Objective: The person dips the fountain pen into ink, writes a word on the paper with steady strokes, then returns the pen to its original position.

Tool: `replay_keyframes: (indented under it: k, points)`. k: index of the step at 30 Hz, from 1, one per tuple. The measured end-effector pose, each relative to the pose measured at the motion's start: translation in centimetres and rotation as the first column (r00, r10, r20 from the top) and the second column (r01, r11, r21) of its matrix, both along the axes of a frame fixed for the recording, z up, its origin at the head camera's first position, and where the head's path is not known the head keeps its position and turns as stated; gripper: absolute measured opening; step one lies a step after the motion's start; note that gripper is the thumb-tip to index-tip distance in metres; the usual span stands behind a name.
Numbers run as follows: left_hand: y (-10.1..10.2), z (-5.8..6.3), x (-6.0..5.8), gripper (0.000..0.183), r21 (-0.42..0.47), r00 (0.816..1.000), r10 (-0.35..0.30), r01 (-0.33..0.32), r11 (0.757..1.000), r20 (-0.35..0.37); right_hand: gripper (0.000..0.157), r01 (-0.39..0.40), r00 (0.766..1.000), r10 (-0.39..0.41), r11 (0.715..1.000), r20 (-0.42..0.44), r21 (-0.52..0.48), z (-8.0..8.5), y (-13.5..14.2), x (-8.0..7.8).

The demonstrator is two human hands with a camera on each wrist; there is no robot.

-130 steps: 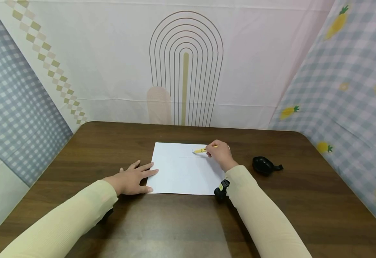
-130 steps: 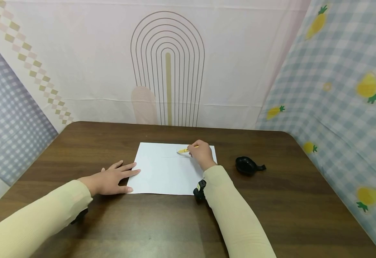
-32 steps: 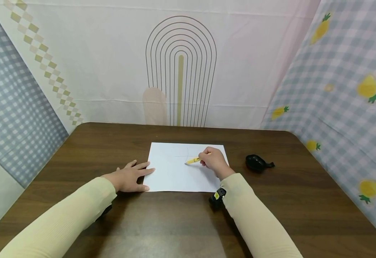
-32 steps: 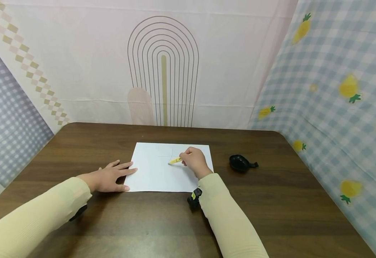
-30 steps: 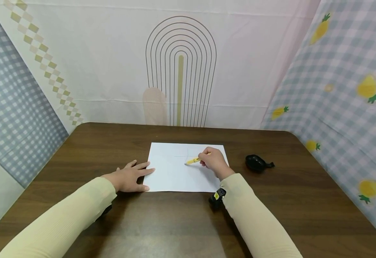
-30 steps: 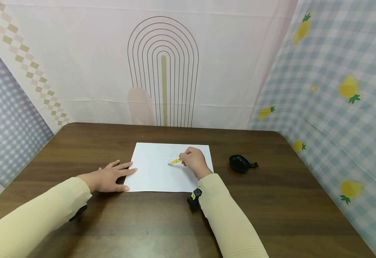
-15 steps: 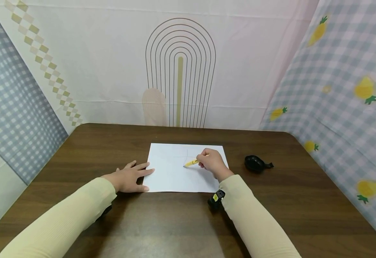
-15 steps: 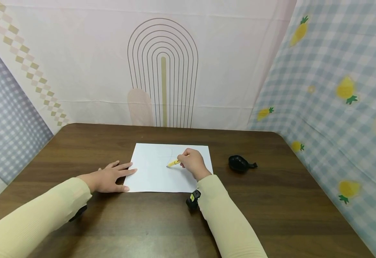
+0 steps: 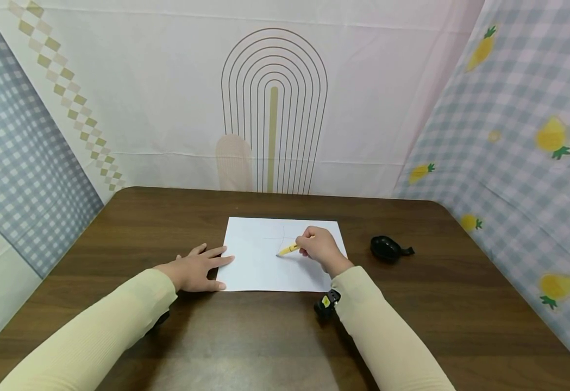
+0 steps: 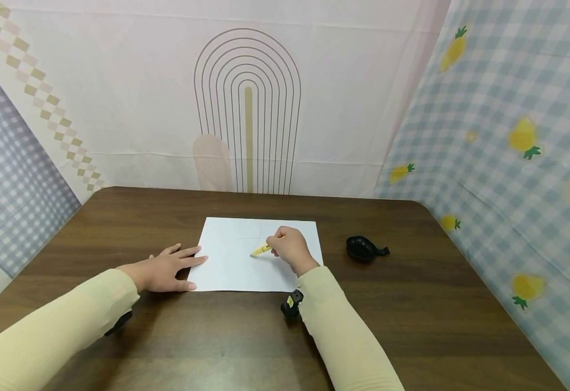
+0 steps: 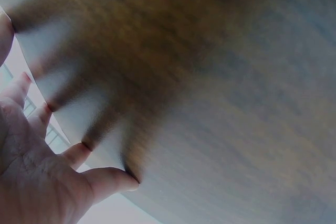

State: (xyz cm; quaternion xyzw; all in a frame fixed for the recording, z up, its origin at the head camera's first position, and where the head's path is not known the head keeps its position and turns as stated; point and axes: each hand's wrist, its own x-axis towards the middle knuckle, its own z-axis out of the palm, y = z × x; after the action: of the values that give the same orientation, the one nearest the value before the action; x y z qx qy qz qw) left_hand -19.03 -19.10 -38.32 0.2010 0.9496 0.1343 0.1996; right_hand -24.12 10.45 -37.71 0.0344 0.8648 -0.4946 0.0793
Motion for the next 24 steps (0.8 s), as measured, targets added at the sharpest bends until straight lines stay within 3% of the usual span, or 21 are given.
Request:
replay_keyframes:
  k: [24]
  points:
    - [0.04,-0.06,-0.03,0.075,-0.001,1.0,0.004,-0.004,1.0,0.002,0.018,-0.027,0.999,0.026,0.999,-0.018,-0.023,0.13,-0.47,0.92]
